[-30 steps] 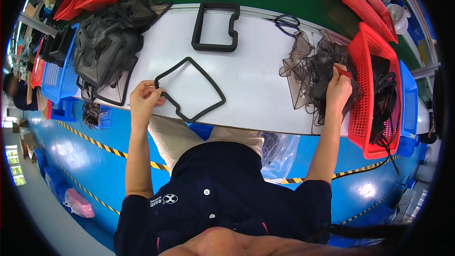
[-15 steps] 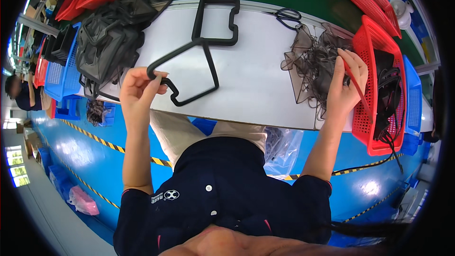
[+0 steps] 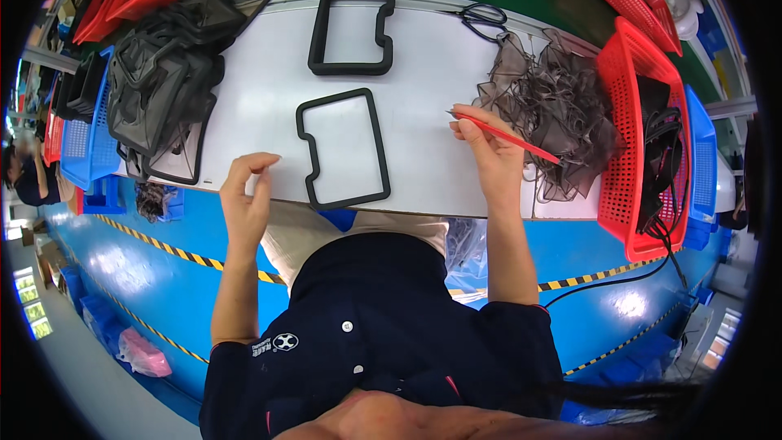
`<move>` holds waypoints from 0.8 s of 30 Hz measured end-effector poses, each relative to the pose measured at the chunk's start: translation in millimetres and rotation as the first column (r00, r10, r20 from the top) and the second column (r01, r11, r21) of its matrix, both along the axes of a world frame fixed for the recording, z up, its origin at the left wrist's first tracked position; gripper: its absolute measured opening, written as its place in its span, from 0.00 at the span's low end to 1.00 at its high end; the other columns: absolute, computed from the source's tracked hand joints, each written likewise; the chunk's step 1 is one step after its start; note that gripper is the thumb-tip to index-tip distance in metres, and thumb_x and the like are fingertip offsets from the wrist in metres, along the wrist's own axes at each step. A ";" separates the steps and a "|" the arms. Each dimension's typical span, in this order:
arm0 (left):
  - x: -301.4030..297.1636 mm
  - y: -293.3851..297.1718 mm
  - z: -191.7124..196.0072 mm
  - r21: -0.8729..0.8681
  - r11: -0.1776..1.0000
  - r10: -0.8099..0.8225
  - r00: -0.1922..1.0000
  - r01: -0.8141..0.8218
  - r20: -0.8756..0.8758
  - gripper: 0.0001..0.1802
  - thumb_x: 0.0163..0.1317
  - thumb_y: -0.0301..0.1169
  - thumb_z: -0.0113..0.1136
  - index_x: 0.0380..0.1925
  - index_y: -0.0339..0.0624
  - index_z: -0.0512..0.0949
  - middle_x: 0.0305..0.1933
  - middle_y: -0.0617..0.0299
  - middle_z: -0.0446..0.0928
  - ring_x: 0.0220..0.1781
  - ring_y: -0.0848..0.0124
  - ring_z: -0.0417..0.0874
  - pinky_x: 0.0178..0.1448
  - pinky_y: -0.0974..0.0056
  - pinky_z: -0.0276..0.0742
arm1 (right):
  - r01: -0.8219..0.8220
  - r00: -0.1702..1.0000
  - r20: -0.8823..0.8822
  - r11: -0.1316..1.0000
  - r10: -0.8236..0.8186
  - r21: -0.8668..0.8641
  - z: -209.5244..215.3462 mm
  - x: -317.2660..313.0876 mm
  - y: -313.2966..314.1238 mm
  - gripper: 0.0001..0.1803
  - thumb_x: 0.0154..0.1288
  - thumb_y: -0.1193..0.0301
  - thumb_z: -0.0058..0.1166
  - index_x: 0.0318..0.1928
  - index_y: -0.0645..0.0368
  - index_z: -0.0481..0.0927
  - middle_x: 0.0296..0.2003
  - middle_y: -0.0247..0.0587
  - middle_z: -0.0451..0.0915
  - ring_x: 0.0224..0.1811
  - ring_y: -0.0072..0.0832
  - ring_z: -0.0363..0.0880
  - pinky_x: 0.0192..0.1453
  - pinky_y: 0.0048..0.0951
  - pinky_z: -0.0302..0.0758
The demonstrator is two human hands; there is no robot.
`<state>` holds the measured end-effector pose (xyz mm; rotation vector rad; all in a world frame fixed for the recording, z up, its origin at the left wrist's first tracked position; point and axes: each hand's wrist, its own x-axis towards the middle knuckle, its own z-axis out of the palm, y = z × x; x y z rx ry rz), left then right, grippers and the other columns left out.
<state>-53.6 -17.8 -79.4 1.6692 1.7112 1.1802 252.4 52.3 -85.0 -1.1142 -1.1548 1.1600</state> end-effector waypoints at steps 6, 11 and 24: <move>10.3 17.6 0.1 -0.110 0.988 0.107 0.993 -0.112 -0.048 0.07 0.56 0.27 0.60 0.34 0.37 0.79 0.31 0.59 0.77 0.35 0.69 0.74 0.44 0.67 0.69 | -0.139 0.990 -0.049 0.986 0.135 -0.091 -5.2 -11.8 -2.3 0.11 0.61 0.74 0.57 0.44 0.63 0.81 0.37 0.34 0.78 0.37 0.18 0.74 0.43 0.19 0.70; 9.5 17.2 0.2 -0.135 0.984 0.092 0.982 -0.115 -0.164 0.07 0.55 0.30 0.62 0.27 0.37 0.78 0.27 0.60 0.76 0.32 0.67 0.73 0.41 0.64 0.67 | -0.160 0.982 -0.132 0.973 0.139 -0.166 -1.4 -19.3 -10.2 0.12 0.62 0.75 0.56 0.45 0.64 0.80 0.36 0.37 0.79 0.37 0.19 0.76 0.44 0.20 0.72; 37.8 3.8 9.5 -0.381 0.923 0.014 0.994 -0.054 -0.107 0.11 0.51 0.27 0.66 0.29 0.39 0.72 0.30 0.61 0.77 0.23 0.77 0.73 0.26 0.72 0.66 | -0.158 0.968 -0.210 0.985 0.140 -0.074 -2.7 -32.4 -51.4 0.10 0.63 0.79 0.52 0.44 0.67 0.79 0.36 0.40 0.77 0.34 0.22 0.76 0.41 0.21 0.74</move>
